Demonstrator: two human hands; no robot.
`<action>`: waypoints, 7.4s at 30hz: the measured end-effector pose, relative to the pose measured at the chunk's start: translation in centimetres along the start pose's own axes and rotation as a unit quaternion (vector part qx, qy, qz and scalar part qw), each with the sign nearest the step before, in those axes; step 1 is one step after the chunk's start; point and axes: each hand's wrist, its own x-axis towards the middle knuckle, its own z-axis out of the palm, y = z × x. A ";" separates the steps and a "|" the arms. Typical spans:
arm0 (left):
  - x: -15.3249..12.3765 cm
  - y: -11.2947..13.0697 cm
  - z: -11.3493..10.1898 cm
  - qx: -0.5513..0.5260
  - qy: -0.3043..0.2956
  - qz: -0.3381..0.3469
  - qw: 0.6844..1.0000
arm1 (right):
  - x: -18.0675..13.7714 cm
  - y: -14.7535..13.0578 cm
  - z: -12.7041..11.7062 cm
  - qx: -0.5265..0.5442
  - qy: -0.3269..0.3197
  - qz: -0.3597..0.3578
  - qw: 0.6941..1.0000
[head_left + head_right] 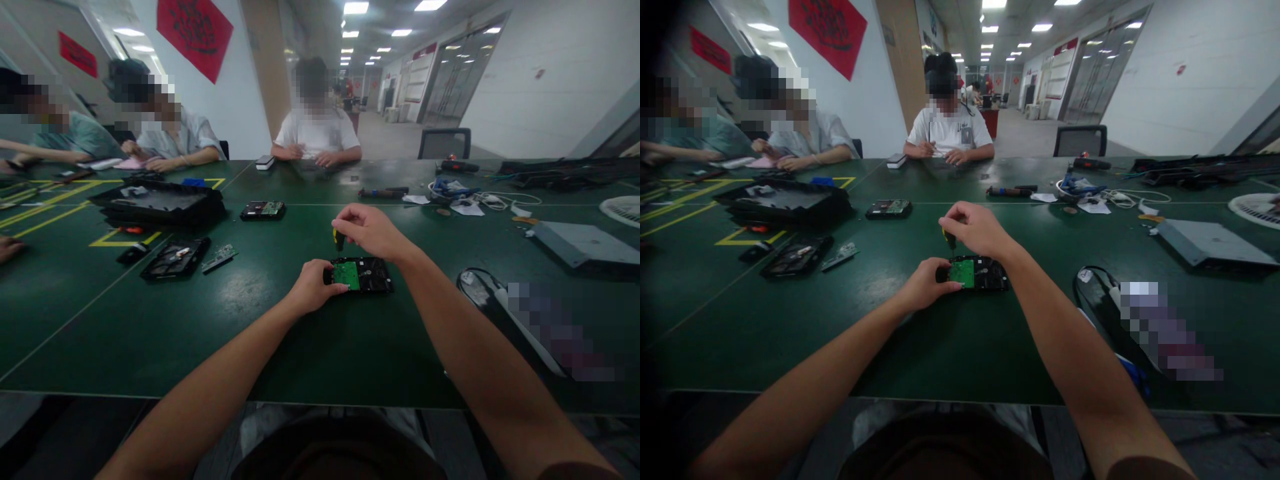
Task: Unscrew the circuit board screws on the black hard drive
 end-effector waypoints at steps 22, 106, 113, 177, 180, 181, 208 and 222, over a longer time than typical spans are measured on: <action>0.0 0.0 -0.1 -0.003 -0.002 0.000 1.000 | 0.0 0.4 -0.1 -0.027 0.018 0.010 0.999; 0.0 -0.4 0.0 0.007 -0.012 0.000 1.000 | -0.2 0.2 0.1 -0.075 0.087 -0.082 0.990; 0.1 -0.5 0.1 0.004 -0.016 0.003 1.000 | -0.3 -0.2 0.2 -0.061 0.059 -0.110 0.990; -0.2 0.4 -0.3 -0.051 -0.008 -0.001 0.999 | 0.7 0.4 -2.2 -0.147 0.054 -0.075 0.985; -0.2 0.5 -0.3 -0.051 -0.005 -0.001 0.999 | 0.7 0.2 -2.0 -0.144 0.041 -0.084 0.985; -0.1 0.5 -0.4 -0.052 -0.006 0.000 0.999 | 0.7 0.1 -2.0 -0.143 0.033 -0.089 0.985; -0.1 -0.3 -0.3 -0.019 -0.003 0.044 0.999 | 0.2 -0.3 -1.9 -0.192 0.046 -0.113 0.974; 0.0 -0.2 -0.6 -0.021 -0.014 0.036 0.999 | 0.3 0.2 -1.6 -0.166 0.037 -0.116 0.979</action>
